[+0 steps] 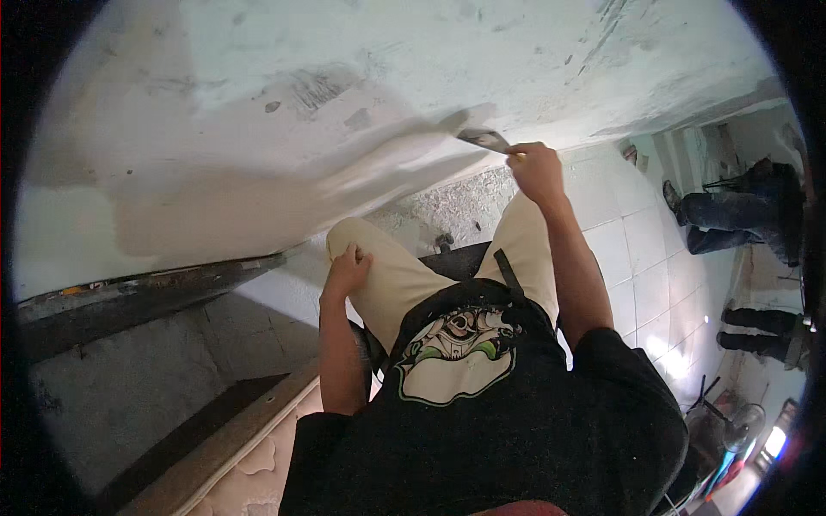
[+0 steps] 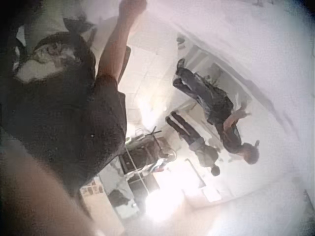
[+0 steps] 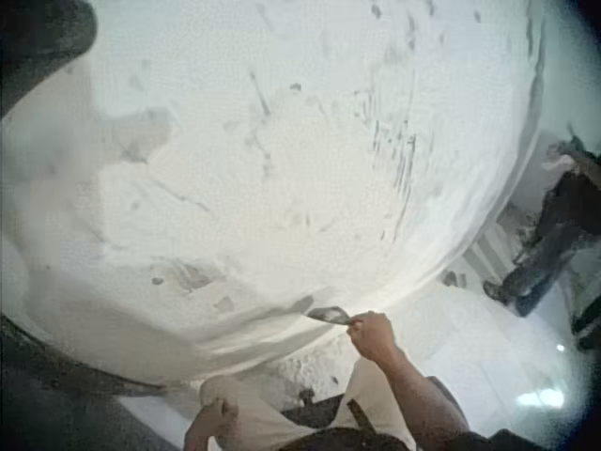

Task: The person scrapes the wall with a putty knife while sitting in a chair.

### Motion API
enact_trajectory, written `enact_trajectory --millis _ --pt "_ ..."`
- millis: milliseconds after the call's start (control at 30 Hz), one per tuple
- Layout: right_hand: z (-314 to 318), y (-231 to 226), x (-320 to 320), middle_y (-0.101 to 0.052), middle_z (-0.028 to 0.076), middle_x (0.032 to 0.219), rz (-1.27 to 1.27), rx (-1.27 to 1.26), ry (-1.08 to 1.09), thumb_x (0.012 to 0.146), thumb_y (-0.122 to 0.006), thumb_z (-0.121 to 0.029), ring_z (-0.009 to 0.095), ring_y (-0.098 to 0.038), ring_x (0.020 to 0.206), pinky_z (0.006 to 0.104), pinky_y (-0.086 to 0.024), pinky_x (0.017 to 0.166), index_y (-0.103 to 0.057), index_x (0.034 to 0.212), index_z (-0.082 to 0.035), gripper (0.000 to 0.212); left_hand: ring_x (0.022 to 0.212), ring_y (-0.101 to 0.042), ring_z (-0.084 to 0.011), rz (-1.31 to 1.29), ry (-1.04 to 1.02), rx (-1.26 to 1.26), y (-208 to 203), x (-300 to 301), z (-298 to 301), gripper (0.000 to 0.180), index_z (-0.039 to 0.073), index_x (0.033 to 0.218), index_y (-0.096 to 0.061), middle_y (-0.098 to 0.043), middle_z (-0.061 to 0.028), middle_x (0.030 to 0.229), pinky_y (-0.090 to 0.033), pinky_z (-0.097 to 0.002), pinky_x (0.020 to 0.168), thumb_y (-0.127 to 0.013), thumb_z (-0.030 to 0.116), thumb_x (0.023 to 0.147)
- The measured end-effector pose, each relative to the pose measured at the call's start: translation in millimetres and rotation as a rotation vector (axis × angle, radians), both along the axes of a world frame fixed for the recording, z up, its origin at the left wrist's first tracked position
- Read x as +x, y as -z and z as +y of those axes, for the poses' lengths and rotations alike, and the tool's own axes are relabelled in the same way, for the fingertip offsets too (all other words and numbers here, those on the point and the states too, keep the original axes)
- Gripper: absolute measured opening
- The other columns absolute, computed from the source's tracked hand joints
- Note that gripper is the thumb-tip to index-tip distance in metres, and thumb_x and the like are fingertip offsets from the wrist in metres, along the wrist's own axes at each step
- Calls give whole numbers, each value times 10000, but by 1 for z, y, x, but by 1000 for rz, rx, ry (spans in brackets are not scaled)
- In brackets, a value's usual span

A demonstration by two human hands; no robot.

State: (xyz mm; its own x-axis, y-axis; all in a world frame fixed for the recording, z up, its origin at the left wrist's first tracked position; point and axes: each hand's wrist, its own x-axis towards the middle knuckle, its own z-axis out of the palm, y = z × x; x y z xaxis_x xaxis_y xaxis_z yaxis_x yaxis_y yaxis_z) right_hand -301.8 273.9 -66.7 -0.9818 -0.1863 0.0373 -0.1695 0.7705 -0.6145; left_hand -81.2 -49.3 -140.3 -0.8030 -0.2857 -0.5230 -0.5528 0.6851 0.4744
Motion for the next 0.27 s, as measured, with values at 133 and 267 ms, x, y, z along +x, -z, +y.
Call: enact_trajectory --millis 133,267 --pt "-3 3 -10 -655 208 833 -99 16 -15 726 -594 -160 363 -636 786 409 -509 757 -716 881 -80 213 950 -592 -390 18 10 -33 -3 3 -1 419 -20 1017 -516 -614 -241 978 -454 -429 829 -565 352 830" --pt "-13 1 -7 -657 207 860 -59 -16 1 717 -612 -195 356 -637 811 389 -508 777 -717 874 -71 227 997 -582 -385 -55 -42 14 -3 2 -3 469 18 1088 -529 -612 -225 1049 -436 -423 885 -568 409 830"
